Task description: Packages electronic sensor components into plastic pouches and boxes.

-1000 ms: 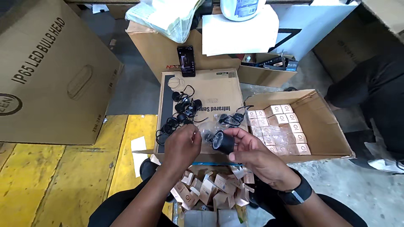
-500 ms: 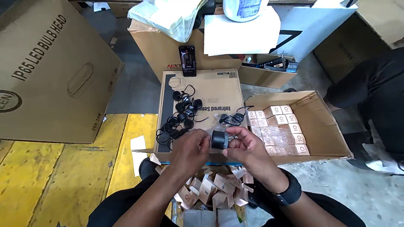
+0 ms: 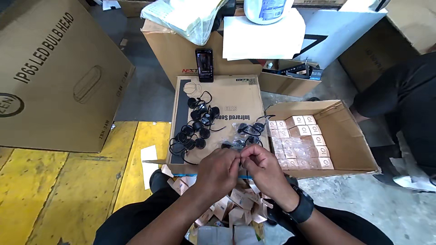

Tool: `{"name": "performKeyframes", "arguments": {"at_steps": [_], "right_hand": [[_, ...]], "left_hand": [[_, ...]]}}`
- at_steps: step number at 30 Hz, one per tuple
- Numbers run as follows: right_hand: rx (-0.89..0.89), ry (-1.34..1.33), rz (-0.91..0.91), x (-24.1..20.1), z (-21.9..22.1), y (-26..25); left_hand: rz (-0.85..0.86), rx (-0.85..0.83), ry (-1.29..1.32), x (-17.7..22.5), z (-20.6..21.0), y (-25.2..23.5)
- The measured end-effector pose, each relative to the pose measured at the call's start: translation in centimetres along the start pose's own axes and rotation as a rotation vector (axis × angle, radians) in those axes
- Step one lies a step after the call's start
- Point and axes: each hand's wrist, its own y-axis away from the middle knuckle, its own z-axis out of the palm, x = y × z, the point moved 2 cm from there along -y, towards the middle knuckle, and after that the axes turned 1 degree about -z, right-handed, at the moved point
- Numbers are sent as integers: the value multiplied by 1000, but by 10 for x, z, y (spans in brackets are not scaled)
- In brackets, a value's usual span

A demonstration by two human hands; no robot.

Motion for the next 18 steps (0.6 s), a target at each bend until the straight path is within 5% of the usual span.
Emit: {"name": "performKeyframes", "arguments": {"at_steps": [5,10,18], "right_hand": [[-119,61,-89,-1,3,3],[-318,307,-225,-6,0,7],[-197,554,-500,-9,-1,10]], "left_hand": [[2,57,124,-2,-1,-1],[-175,35,326,-5,-5,-4],[-262,-19,761,2,-13,-12]]}}
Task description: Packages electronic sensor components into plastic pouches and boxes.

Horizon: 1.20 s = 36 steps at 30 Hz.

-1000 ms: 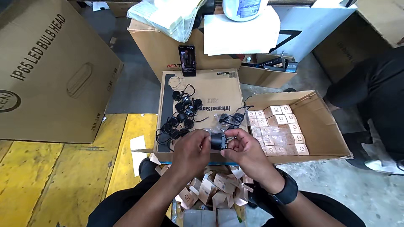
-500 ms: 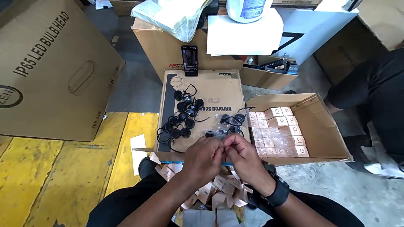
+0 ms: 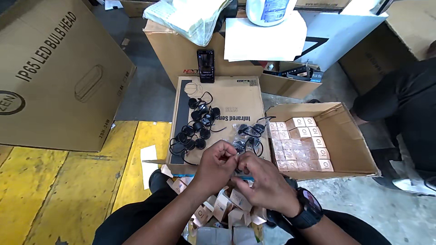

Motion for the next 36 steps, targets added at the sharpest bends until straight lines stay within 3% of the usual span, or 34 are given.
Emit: {"name": "performKeyframes", "arguments": {"at_steps": [5,7,11,14,18,26,33,36], "right_hand": [[19,48,-35,2,-2,-1],[-14,6,-49,0,-3,-1],[-73,-99,-89,-5,-3,0],[-91,-117,-119,-9,-4,-1],[-99,-68,-137,-11,-2,0],[4,62,-93,-3,-2,-2],[74,42,186,2,1,-3],[-95,161,353,8,1,-3]], "left_hand": [[-38,19,35,-4,-3,-4],[-129,32,-31,-6,-4,-8],[-428,-148,-154,-13,-6,-9],[-487,-261,-218,-16,-5,-8],[-344,-260,-274,-12,-5,-9],[-51,-68,-174,-7,-5,-7],[-1,-6,-200,-7,-6,-6],[43,30,-277,-9,-6,-5]]}}
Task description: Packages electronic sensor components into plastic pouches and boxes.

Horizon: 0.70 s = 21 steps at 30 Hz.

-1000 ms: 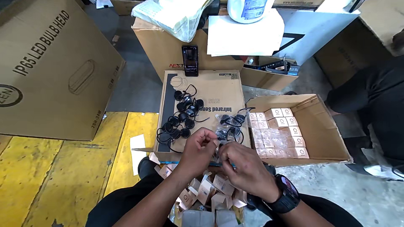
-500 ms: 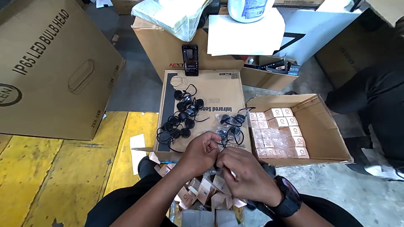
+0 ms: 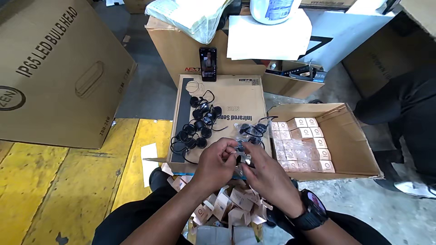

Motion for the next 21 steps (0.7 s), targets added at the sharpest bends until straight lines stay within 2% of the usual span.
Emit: {"name": "performKeyframes", "arguments": {"at_steps": [2,4,9,14,21], "right_hand": [[-95,107,46,3,1,0],[-104,182,29,5,1,0],[-168,186,-53,10,-15,-4],[-308,-114,30,15,-13,-7],[-177,-394,151,25,-10,-12]], "left_hand": [[0,18,-54,-1,0,0],[-10,46,-104,-2,0,0],[-4,158,-124,0,-5,-2],[110,36,-127,-5,5,3],[202,-46,-333,-2,17,11]]}}
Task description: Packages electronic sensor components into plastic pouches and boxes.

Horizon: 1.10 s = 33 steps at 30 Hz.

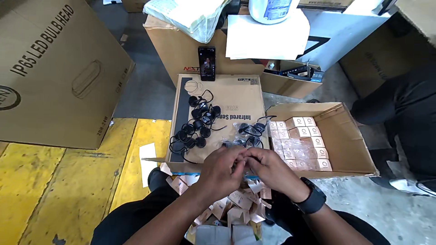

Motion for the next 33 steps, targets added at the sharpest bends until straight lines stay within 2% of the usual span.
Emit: {"name": "performKeyframes", "arguments": {"at_steps": [5,9,13,18,23,27,31,33], "right_hand": [[221,-85,68,14,-29,-21],[421,-87,90,33,-48,-47],[524,-47,108,54,-51,-65],[504,160,130,63,-55,-90],[319,255,262,78,-55,-138],[219,348,270,71,-58,-149],[297,309,115,61,-95,-133],[401,274,130,72,-127,-121]], "left_hand": [[173,-22,-163,8,1,7],[275,-311,-311,12,8,12],[191,-606,-363,10,12,14],[93,-738,-372,6,13,14],[61,-730,-386,3,11,13],[11,-763,-416,1,10,11],[12,-763,-412,1,12,12],[-14,-776,-415,3,11,13]]}}
